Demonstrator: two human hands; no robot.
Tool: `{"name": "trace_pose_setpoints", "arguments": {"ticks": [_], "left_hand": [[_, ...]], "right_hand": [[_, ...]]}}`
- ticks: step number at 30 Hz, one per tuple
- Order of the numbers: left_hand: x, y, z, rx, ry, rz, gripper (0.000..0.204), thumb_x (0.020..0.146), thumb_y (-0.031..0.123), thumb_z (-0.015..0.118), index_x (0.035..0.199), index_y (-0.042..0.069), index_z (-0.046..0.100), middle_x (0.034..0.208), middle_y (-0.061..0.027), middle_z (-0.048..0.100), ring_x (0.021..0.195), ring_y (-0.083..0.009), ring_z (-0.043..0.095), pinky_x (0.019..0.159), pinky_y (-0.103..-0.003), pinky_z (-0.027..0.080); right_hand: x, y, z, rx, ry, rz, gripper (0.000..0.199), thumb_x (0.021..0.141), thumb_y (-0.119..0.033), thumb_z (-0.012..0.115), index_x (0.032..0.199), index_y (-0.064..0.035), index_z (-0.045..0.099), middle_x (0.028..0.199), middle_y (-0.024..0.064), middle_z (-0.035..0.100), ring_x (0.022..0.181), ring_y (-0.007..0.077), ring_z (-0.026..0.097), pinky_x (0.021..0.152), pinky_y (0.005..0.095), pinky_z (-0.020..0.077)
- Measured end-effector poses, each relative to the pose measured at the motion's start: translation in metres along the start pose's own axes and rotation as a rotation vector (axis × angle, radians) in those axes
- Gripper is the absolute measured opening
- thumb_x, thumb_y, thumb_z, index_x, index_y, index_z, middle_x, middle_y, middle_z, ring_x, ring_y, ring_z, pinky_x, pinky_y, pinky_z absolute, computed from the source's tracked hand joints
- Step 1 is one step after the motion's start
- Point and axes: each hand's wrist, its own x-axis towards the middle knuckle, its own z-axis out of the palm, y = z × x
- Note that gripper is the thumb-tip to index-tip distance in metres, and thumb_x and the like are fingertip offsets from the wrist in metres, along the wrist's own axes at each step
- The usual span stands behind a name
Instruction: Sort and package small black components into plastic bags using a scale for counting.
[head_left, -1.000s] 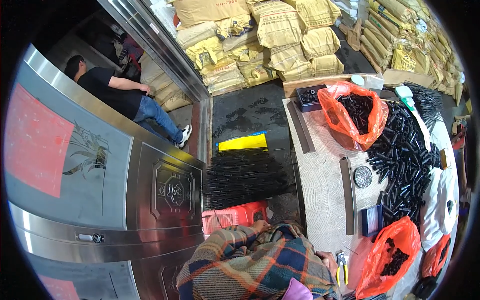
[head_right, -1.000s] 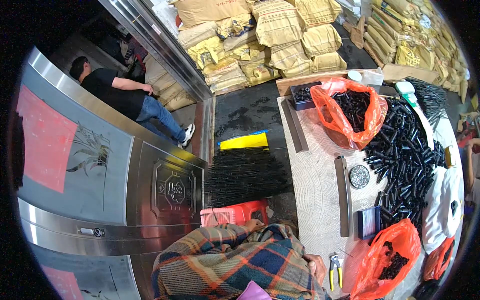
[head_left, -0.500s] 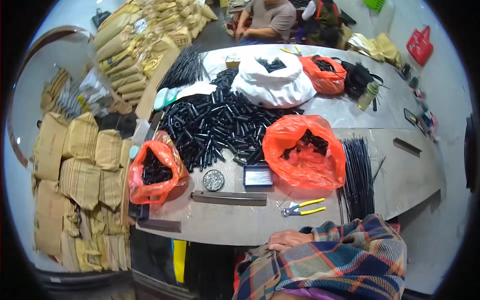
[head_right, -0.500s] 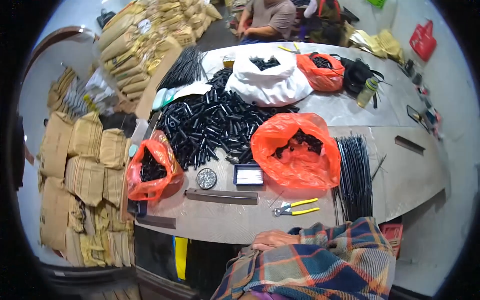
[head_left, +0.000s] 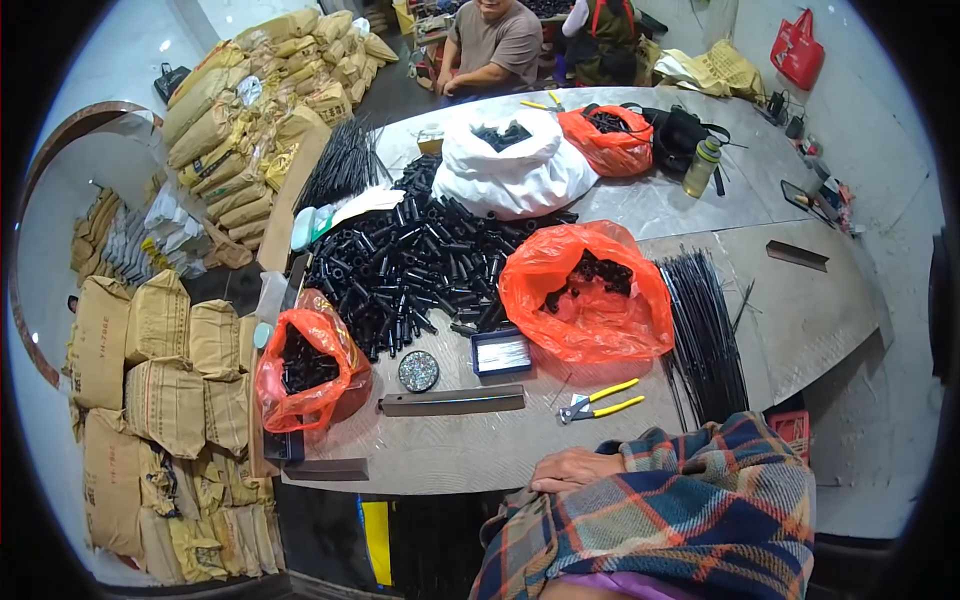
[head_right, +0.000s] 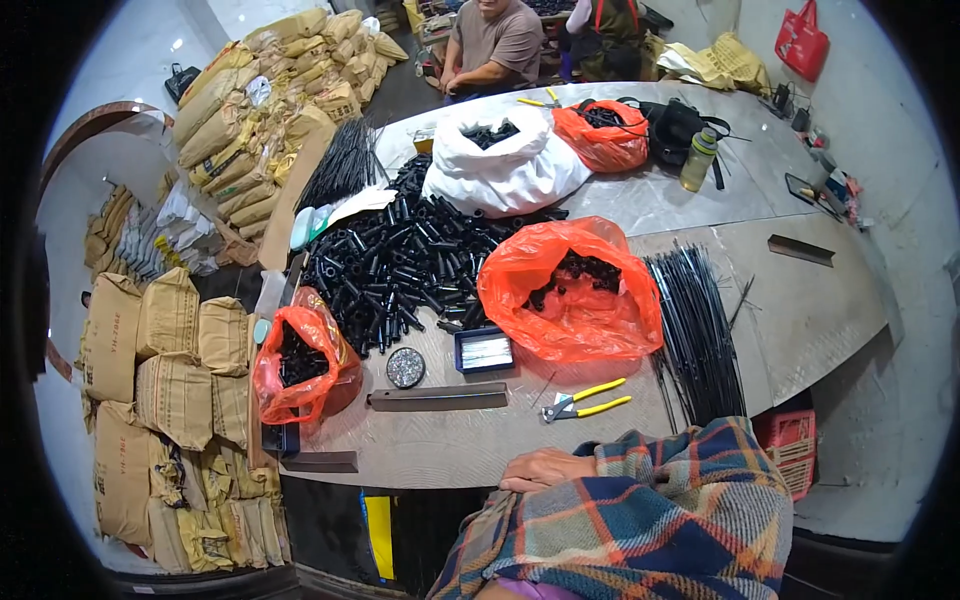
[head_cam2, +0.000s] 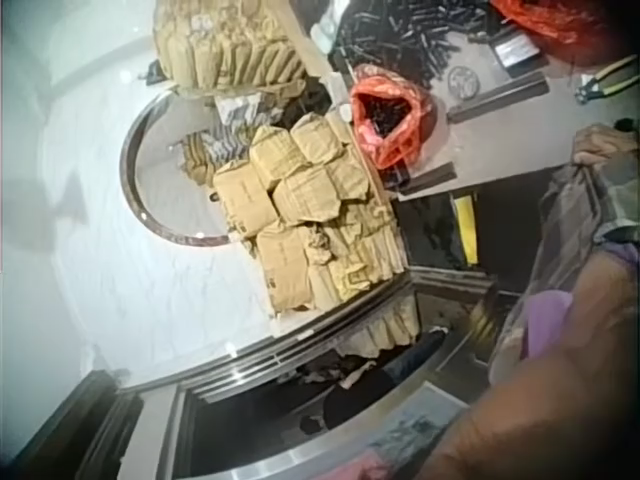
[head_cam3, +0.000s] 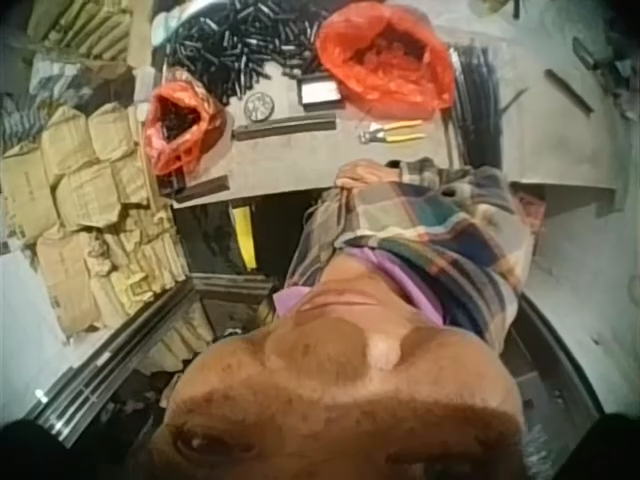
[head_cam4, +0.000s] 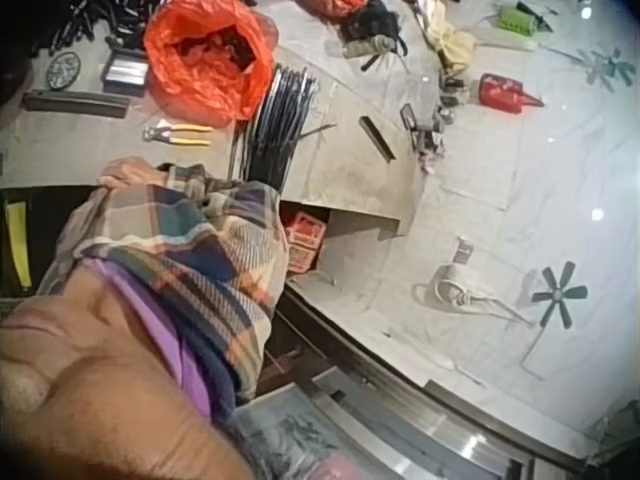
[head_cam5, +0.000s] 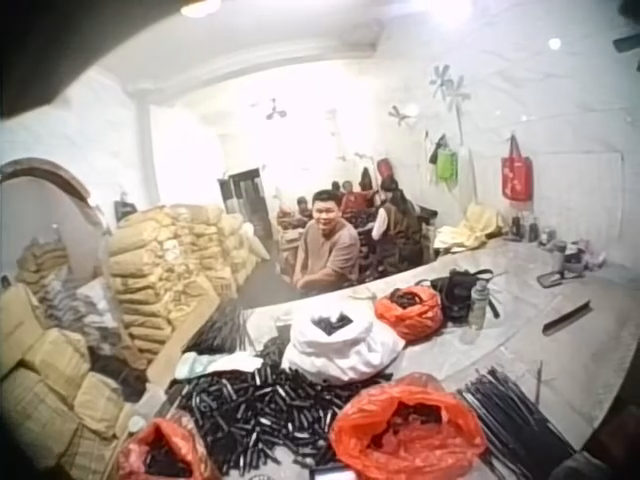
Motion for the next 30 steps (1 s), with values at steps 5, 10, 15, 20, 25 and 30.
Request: {"name": "trace_pose_setpoints", "arguments": {"ticks": [5, 10, 15, 20, 25, 30], "left_hand": [[0.0, 0.004, -0.006, -0.007, 0.003, -0.006, 0.024, 0.087, 0.023, 0.05, 0.086, 0.004, 0.065, 0.072, -0.0053, 0.062, 0.068, -0.0166, 0.058, 0.062, -0.031, 0.046], [0.006, 0.004, 0.0, -0.024, 0.0, -0.016, 0.025, 0.087, 0.023, 0.05, 0.087, 0.003, 0.065, 0.072, -0.0058, 0.062, 0.068, -0.0165, 0.058, 0.061, -0.031, 0.046], [0.01, 0.003, 0.003, -0.047, 0.023, -0.013, 0.026, 0.088, 0.024, 0.049, 0.087, 0.003, 0.065, 0.072, -0.0063, 0.062, 0.067, -0.0165, 0.058, 0.061, -0.031, 0.045], [0.023, 0.012, 0.024, -0.102, 0.083, 0.028, 0.027, 0.088, 0.024, 0.049, 0.087, 0.003, 0.065, 0.072, -0.0068, 0.063, 0.067, -0.0165, 0.058, 0.06, -0.031, 0.045], [-0.009, 0.015, 0.018, -0.102, 0.208, 0.014, 0.028, 0.089, 0.024, 0.049, 0.088, 0.002, 0.065, 0.072, -0.0072, 0.063, 0.067, -0.0165, 0.057, 0.06, -0.03, 0.045], [-0.146, -0.02, -0.022, 0.003, 0.307, -0.19, 0.028, 0.089, 0.025, 0.048, 0.088, 0.002, 0.065, 0.072, -0.0077, 0.063, 0.066, -0.0164, 0.057, 0.059, -0.03, 0.045]], "right_hand": [[-0.003, -0.008, 0.004, -0.024, 0.057, 0.029, 0.033, 0.093, -0.027, 0.041, 0.094, 0.0022, 0.057, 0.092, 0.0172, 0.059, 0.087, 0.0324, 0.057, 0.075, 0.0391, 0.0462], [-0.008, -0.011, 0.007, -0.011, 0.102, 0.056, 0.034, 0.093, -0.027, 0.041, 0.093, 0.003, 0.057, 0.091, 0.0175, 0.059, 0.087, 0.0322, 0.057, 0.075, 0.0391, 0.0463], [-0.013, -0.017, 0.011, -0.004, 0.122, 0.072, 0.035, 0.093, -0.027, 0.041, 0.093, 0.0035, 0.057, 0.09, 0.0176, 0.059, 0.087, 0.0323, 0.057, 0.075, 0.039, 0.0461], [-0.016, -0.014, 0.01, 0.033, 0.083, 0.087, 0.036, 0.093, -0.028, 0.04, 0.092, 0.0039, 0.056, 0.09, 0.0176, 0.059, 0.085, 0.0322, 0.057, 0.074, 0.0391, 0.0459], [-0.015, -0.004, 0.003, 0.02, 0.065, 0.049, 0.031, 0.092, -0.024, 0.043, 0.093, 0.0039, 0.057, 0.089, 0.0184, 0.058, 0.082, 0.0329, 0.057, 0.071, 0.0387, 0.0458], [-0.024, -0.003, -0.017, -0.032, 0.106, -0.003, 0.028, 0.091, -0.024, 0.046, 0.088, 0.001, 0.057, 0.081, 0.0157, 0.056, 0.077, 0.0332, 0.057, 0.065, 0.0399, 0.0462]]}}
